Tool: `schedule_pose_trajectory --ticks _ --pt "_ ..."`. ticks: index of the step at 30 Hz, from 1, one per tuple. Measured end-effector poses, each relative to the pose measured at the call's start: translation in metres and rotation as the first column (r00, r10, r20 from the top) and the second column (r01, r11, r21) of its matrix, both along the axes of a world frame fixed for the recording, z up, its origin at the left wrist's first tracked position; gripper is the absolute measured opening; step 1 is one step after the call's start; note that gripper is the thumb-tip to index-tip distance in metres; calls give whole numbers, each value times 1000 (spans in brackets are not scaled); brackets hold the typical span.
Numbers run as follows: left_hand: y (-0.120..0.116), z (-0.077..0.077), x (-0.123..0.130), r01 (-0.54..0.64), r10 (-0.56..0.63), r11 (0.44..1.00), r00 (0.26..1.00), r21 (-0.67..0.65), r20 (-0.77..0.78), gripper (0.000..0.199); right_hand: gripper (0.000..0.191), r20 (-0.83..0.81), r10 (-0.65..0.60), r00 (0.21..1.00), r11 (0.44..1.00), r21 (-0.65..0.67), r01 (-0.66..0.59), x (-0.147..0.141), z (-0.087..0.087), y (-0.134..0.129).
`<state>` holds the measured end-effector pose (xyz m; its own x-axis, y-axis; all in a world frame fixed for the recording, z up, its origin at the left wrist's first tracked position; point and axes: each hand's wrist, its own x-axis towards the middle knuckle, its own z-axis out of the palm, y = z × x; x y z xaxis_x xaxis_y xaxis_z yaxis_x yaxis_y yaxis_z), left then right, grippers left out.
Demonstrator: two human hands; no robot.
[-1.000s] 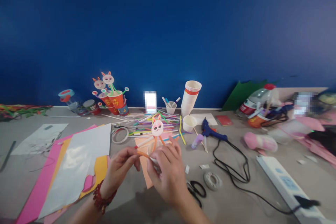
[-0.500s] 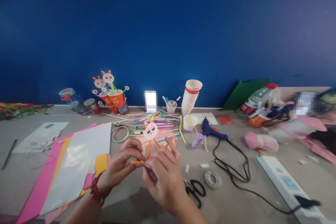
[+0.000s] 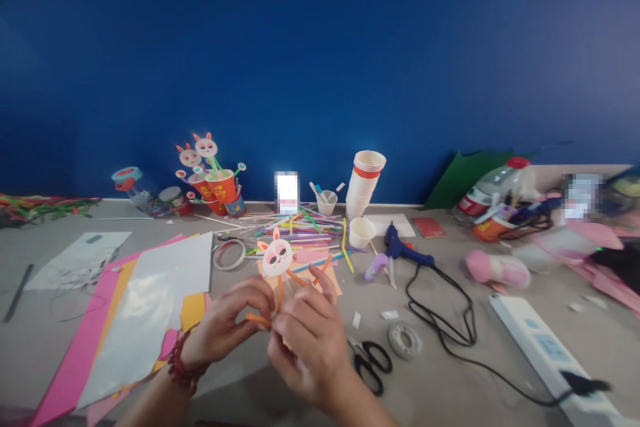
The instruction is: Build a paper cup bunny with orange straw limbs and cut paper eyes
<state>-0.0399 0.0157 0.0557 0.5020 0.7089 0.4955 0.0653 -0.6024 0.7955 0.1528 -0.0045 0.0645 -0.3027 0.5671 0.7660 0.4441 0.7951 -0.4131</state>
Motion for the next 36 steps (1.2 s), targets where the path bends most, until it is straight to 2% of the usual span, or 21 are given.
schedule_pose_trajectory --ticks 6,9,13,21,28,36 --pt "-1 0 3 40 -40 999 999 -9 -5 10 21 46 44 998 999 28 -45 4 3 0" --pt "0 -6 3 17 -17 1000 999 13 34 4 21 63 33 997 999 20 -34 6 2 1" --pt "0 -10 3 4 -5 1000 999 21 50 9 20 55 3 998 1000 -1 -3 7 2 2" --pt "-1 -8 4 -8 7 1000 998 25 58 6 17 40 -25 999 1000 -16 25 4 2 1" --pt "1 -8 6 0 -2 1000 997 22 76 5 17 20 2 1000 1000 6 -2 5 2 0" --pt "0 -11 2 -18 17 1000 997 12 71 4 19 89 -21 996 1000 -7 22 7 0 3"
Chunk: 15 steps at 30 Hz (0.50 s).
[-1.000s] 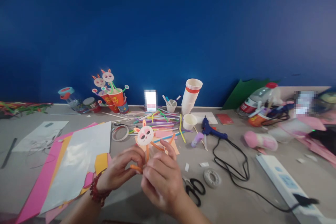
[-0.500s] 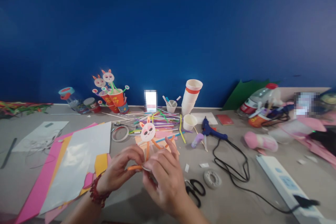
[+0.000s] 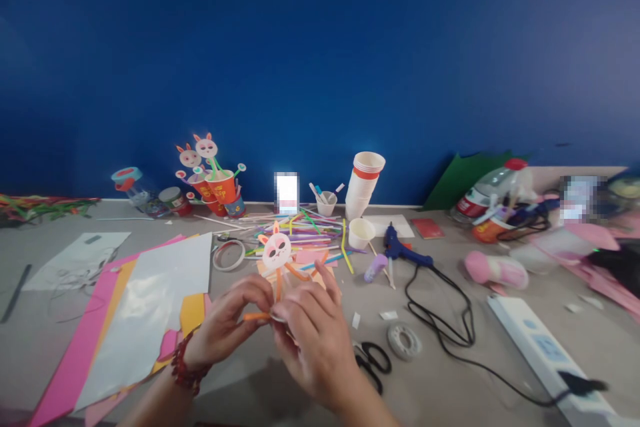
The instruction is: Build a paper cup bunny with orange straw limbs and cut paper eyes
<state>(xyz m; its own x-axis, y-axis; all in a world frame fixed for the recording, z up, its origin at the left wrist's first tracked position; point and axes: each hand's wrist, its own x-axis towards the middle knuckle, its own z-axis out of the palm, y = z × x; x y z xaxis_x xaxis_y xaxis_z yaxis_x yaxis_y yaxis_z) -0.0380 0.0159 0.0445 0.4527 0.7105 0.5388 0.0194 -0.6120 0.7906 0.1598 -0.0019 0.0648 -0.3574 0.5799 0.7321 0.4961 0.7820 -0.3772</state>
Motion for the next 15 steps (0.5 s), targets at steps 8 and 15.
schedule_pose_trajectory --ticks 8,15 --pt "-1 -2 -1 -5 5 1000 1000 10 9 4 19 59 51 997 999 -22 -50 5 6 4" --pt "1 -1 -2 -24 23 1000 999 17 22 8 28 10 85 996 996 9 -85 11 3 4"
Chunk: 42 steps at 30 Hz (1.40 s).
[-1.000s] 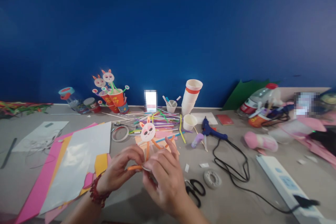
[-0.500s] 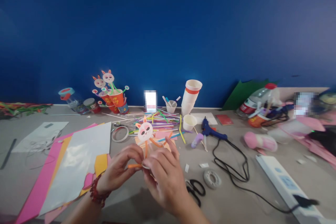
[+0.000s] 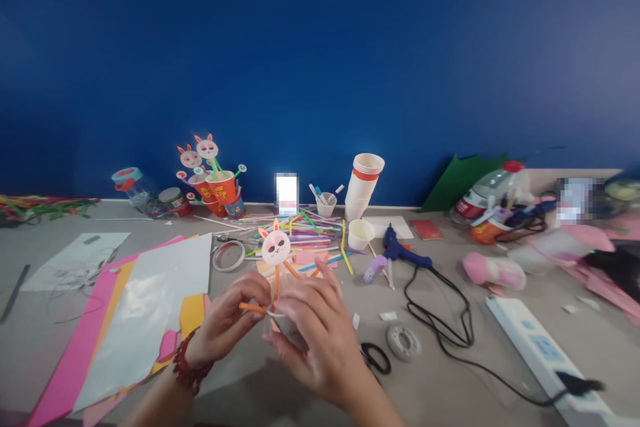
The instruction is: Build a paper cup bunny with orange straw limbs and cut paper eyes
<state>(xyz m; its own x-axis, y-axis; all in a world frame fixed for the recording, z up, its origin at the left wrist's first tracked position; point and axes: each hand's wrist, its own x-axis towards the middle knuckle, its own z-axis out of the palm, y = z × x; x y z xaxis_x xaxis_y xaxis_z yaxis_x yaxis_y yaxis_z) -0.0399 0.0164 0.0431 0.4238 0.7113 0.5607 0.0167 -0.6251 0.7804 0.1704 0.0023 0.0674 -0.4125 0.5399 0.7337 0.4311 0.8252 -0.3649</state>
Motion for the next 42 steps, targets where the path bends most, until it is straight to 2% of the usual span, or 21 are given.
schedule_pose_trajectory --ticks 3,6,10,16,27,31,34,38,42 --pt "0 -1 0 -1 1 1000 1000 -5 -16 10 37 -95 8 995 999 42 -4 5 -3 -2" --pt "1 -1 0 7 -8 1000 1000 -23 -19 10 33 -154 19 988 998 59 -10 9 -2 -5" --pt "2 -1 1 -1 0 1000 1000 -19 -17 10 32 -152 21 988 998 68 -10 11 1 -7" --pt "5 -4 0 -9 9 1000 1000 -3 2 15 43 -181 89 980 994 75 -77 13 3 -6" --pt "6 -2 -2 17 -16 999 1000 -34 20 15 43 -209 85 974 996 -22 -92 21 3 -10" --pt "8 -4 -4 14 -13 1000 999 -24 36 15 34 -273 44 961 997 -56 -61 23 0 -12" --pt "10 -5 -8 -16 17 1000 999 -18 33 15 28 -306 -32 952 997 -78 8 28 -7 -14" --pt "14 -4 -15 -98 98 995 995 -4 31 15 15 -352 -164 922 974 -207 94 34 -18 -15" --pt "16 -2 -22 -178 177 984 983 21 47 13 38 -391 -184 902 953 -297 66 35 -22 -17"
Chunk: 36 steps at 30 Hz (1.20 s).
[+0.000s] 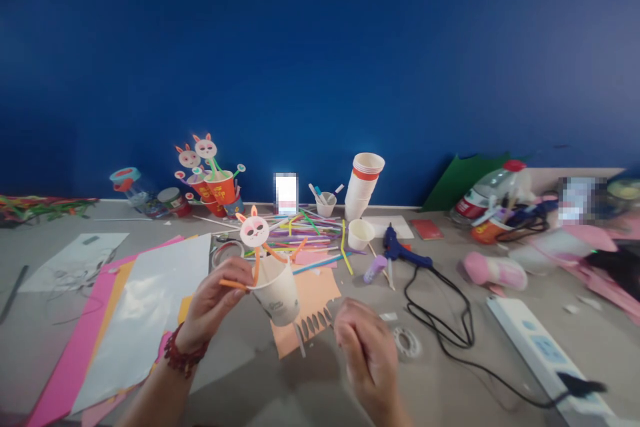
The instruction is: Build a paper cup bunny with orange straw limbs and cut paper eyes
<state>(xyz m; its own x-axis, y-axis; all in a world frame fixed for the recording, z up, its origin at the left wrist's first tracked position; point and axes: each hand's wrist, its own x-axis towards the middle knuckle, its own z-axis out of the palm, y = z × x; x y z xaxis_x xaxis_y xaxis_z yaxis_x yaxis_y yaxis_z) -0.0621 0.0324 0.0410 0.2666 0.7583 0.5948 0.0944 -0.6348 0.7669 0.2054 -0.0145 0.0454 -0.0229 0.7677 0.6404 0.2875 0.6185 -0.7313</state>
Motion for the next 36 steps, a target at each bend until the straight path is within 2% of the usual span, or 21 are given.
schedule_pose_trajectory --ticks 3,6,11,14,17,20,22,24,27,30,33,35,36 --pt "0 0 -2 -28 28 1000 1000 7 8 12 44 38 20 999 1000 1 -20 2 -2 0" --pt "0 0 -2 -18 18 1000 1000 12 12 12 42 17 -20 1000 1000 -18 20 6 -8 3" --pt "0 0 -2 -16 15 1000 1000 17 19 12 21 0 -121 993 992 -46 120 18 -17 9" --pt "-1 1 -1 -15 14 1000 1000 18 14 13 33 113 -186 976 979 -68 195 30 -22 11" --pt "-1 4 -1 -1 0 1000 1000 11 11 13 47 301 -273 914 955 -27 294 44 -28 14" --pt "-1 5 0 21 -21 1000 1000 -3 11 14 44 495 -309 812 946 70 317 51 -33 20" --pt "-1 6 0 24 -24 1000 1000 -4 4 15 39 544 -347 764 933 114 342 53 -35 22" --pt "-2 5 0 33 -33 999 999 -1 -4 15 36 542 -363 758 925 114 362 51 -35 23" --pt "-2 4 -1 68 -68 998 998 -14 4 15 42 519 -320 792 944 111 309 47 -32 25" --pt "-3 2 0 105 -103 994 994 -43 41 15 26 458 -236 857 972 96 217 36 -29 27" --pt "-5 -1 1 149 -144 987 987 -64 70 16 22 235 3 972 989 -143 32 16 -26 26" --pt "-6 -2 3 179 -173 981 982 -71 75 15 23 28 144 989 949 -286 -130 1 -25 23" --pt "-6 -4 4 193 -187 978 979 -78 78 15 23 -53 178 983 933 -308 -186 -6 -24 21"
